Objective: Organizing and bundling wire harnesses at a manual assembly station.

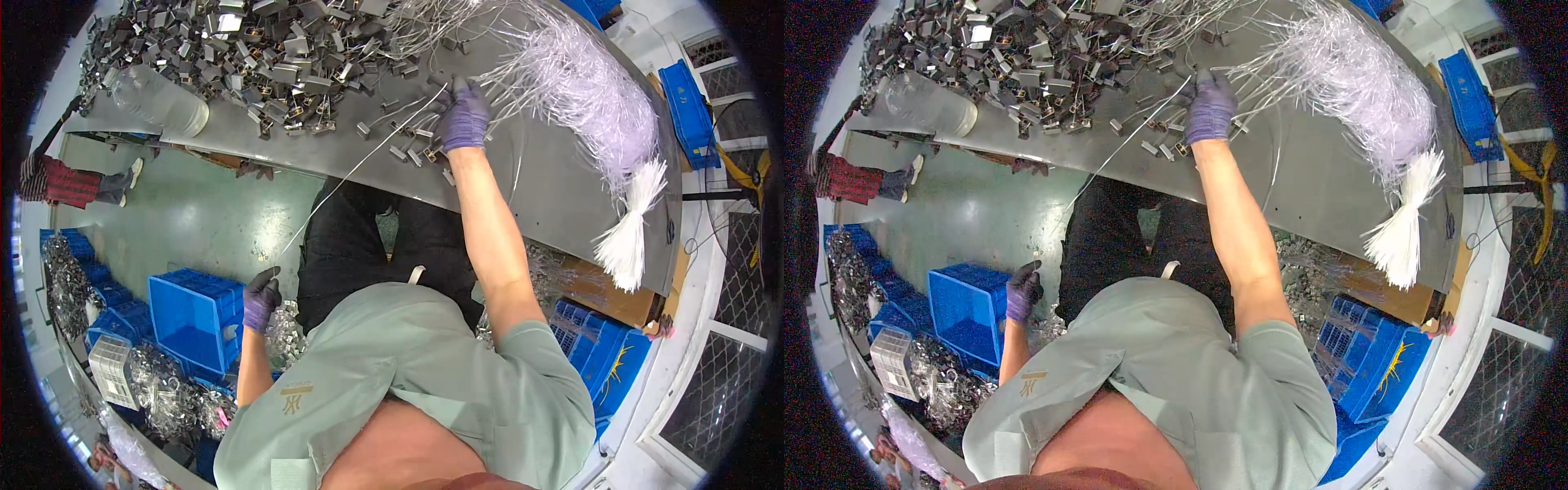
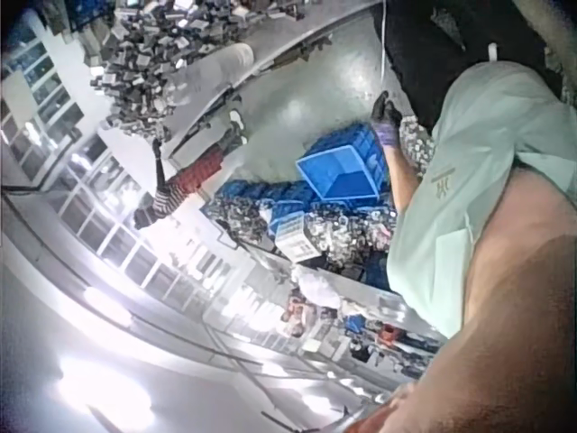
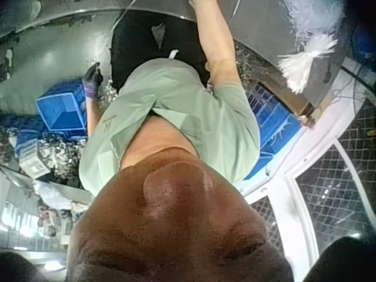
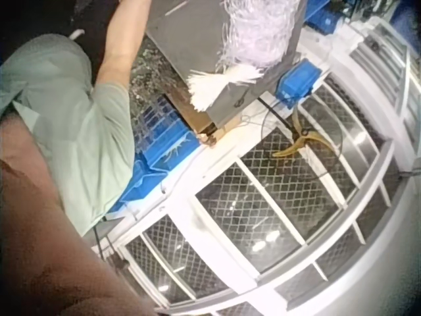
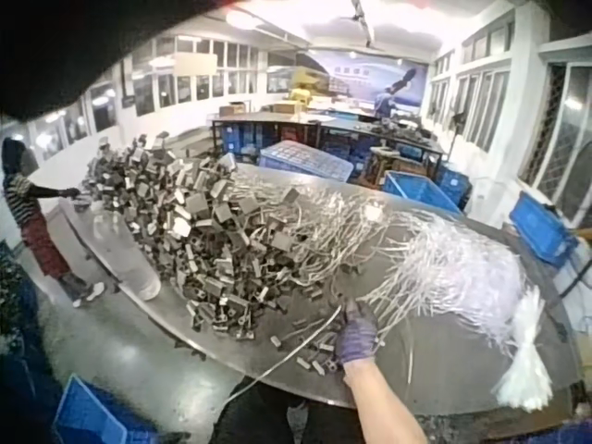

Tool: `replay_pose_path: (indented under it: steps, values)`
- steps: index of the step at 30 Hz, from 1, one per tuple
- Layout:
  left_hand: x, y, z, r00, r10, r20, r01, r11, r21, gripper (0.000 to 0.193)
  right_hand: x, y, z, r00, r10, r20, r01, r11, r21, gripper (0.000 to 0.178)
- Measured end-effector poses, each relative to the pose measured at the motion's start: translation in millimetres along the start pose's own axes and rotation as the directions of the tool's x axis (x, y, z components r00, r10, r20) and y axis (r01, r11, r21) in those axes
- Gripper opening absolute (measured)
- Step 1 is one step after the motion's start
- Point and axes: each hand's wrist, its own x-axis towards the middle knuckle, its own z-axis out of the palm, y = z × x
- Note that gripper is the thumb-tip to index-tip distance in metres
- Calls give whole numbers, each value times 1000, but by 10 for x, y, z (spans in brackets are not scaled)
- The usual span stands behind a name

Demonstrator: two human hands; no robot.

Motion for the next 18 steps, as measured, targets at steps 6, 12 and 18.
replay_pose_path:
  steps: [6, 12, 18]
  values:
    - [-21, 78, -54, 999, -29, -39, 31, 999, 42, 30, 28, 27, -104, 988, -89, 128, 141, 858, -494, 36]
    - [-27, 70, -2, 1000, 21, -23, -19, 999, 51, 31, -99, -180, -83, 985, -22, 172, -3, 989, 146, 36]
    - [-17, 137, 12, 1000, -8, 21, 7, 999, 37, 31, -197, -432, -132, 912, 222, 345, -246, 969, 24, 26]
